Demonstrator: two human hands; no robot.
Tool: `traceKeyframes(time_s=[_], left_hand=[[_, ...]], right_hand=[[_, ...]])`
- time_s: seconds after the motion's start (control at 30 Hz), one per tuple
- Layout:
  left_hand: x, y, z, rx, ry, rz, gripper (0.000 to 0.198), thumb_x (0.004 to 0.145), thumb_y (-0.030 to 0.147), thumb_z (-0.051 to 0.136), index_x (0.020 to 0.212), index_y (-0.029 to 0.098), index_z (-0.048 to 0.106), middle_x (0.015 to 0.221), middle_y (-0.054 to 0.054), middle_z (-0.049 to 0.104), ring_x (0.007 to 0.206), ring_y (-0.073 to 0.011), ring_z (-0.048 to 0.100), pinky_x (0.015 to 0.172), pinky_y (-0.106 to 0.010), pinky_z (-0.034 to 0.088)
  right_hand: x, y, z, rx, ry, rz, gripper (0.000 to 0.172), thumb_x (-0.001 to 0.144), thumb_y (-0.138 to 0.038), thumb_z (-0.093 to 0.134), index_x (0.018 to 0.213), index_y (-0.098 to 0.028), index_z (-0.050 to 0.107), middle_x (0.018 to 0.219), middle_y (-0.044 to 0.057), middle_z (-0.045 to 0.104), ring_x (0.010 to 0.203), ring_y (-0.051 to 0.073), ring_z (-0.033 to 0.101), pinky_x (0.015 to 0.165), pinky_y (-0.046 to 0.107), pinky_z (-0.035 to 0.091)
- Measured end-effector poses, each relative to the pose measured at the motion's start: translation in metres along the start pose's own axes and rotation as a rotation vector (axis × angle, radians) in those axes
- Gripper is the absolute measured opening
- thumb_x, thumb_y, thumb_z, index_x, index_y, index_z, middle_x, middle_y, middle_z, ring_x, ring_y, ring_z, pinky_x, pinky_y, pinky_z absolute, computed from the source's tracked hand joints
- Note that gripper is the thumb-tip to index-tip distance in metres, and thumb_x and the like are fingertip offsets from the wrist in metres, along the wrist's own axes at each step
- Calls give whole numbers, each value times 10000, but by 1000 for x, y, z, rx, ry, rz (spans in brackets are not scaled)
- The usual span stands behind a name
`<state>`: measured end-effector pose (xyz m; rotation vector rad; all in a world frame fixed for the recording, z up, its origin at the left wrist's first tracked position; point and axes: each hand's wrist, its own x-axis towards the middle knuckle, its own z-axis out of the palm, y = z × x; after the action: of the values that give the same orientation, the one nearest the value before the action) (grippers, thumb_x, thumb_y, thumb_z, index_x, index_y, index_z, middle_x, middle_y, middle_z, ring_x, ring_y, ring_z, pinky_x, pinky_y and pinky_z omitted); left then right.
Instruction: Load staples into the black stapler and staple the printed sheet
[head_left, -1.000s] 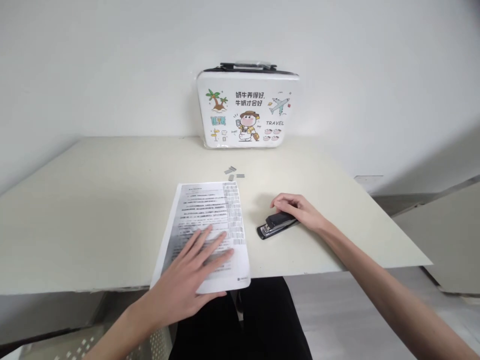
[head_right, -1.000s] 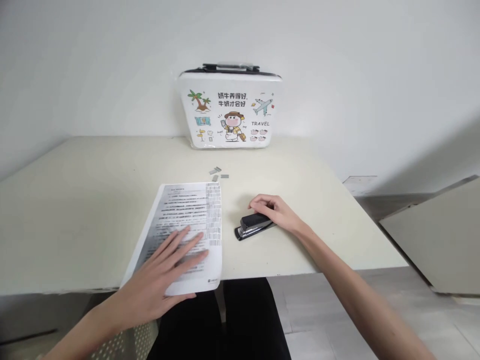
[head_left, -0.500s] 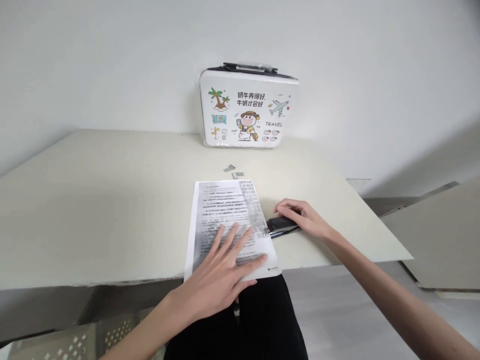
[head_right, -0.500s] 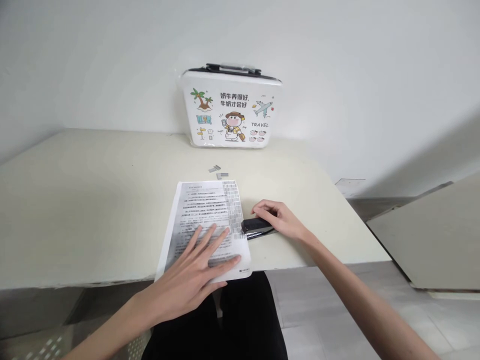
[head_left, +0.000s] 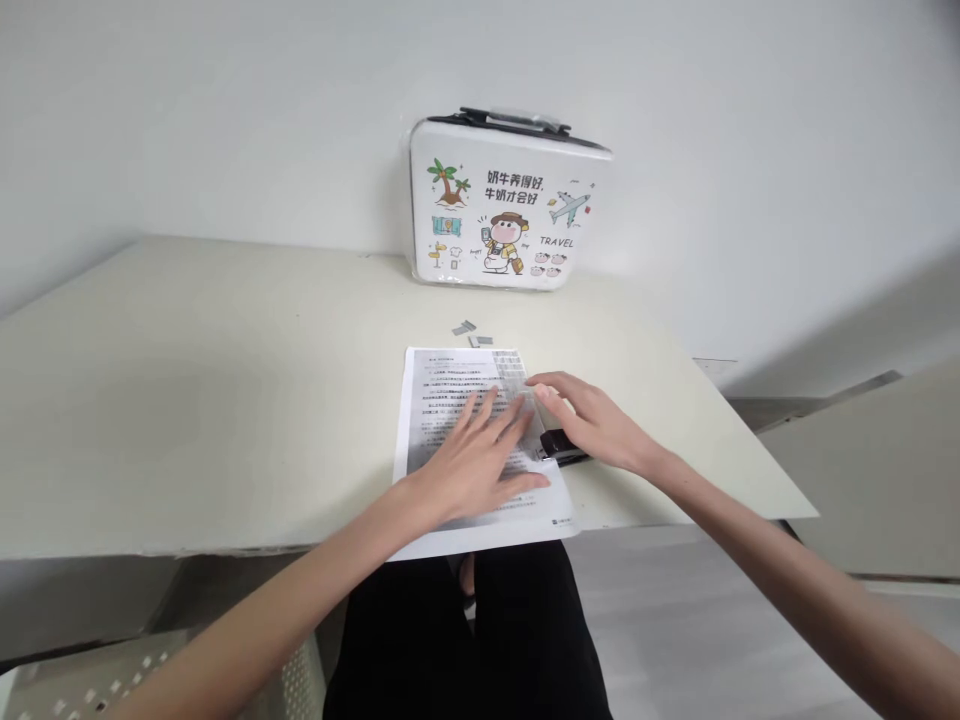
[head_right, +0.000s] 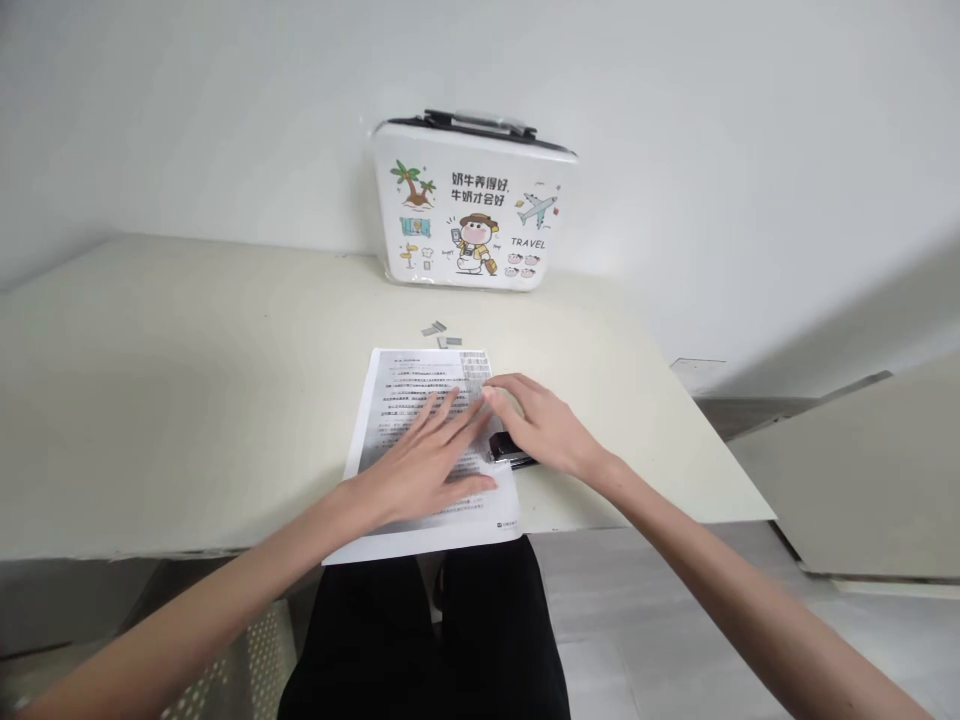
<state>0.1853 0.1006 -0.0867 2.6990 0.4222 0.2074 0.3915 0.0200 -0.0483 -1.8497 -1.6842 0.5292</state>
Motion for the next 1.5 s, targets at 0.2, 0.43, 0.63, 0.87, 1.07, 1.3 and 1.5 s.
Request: traceKeyframes(time_s=[0.2, 0.43, 0.63, 0.87, 1.07, 1.3, 1.5], left_hand=[[7, 0, 20, 20, 39, 13, 890, 1011, 723, 430, 1713, 295, 90, 1779, -36, 144, 1626, -375, -68, 1308, -648, 26], [6, 2, 26, 50, 64, -15, 857, 1020, 687, 436, 1702, 240, 172, 1774, -60, 171, 1629, -376, -59, 1313, -643, -3], [6, 5, 24, 59, 53, -42, 843, 1023, 694, 420, 1696, 232, 207, 1769, -56, 193, 1629, -393, -32, 1312, -646, -9], [6, 5, 25, 46, 66, -39, 863, 1018, 693, 444, 1702, 235, 185, 1766, -67, 198, 1630, -376, -41, 1316, -647, -2], [7, 6, 23, 39, 42, -51, 866, 1014, 683, 472, 1695, 214, 214, 1767, -70, 195, 1627, -395, -30, 1315, -646, -10], [6, 6, 27, 56, 69, -50, 865, 1014, 692, 454, 1689, 200, 229, 1755, -82, 239, 1629, -389, -35, 1314, -643, -13], [4, 3, 30, 48, 113, -23, 815, 1034, 687, 388, 1675, 200, 263, 1723, -93, 324, 1636, -367, 5, 1313, -632, -32]], right_hand=[[-3, -14, 5, -105, -111, 59, 546, 1081, -613, 307, 1378, -318, 657, 1506, 19, 629, 1420, 286, 555, 1192, 489, 424], [-2, -19, 10, -196, -96, 102, 510, 1098, -544, 276, 1375, -326, 644, 1521, -1, 612, 1435, 272, 540, 1208, 508, 410], [-1, -21, 13, -233, -83, 143, 474, 1099, -514, 272, 1311, -346, 661, 1506, -18, 622, 1398, 277, 576, 1155, 518, 464], [-1, -22, 15, -261, -90, 157, 473, 1102, -499, 265, 1284, -337, 670, 1508, -16, 620, 1394, 280, 580, 1136, 536, 482], [-1, -23, 17, -310, -95, 166, 501, 1102, -514, 252, 1323, -324, 660, 1526, 0, 606, 1434, 287, 547, 1141, 544, 485], [0, -23, 20, -362, -101, 171, 502, 1105, -487, 251, 1378, -319, 638, 1559, 5, 576, 1460, 280, 522, 1150, 542, 485], [0, -19, 25, -477, -120, 106, 528, 1108, -436, 235, 1457, -271, 595, 1595, 67, 536, 1483, 290, 493, 1167, 551, 468]])
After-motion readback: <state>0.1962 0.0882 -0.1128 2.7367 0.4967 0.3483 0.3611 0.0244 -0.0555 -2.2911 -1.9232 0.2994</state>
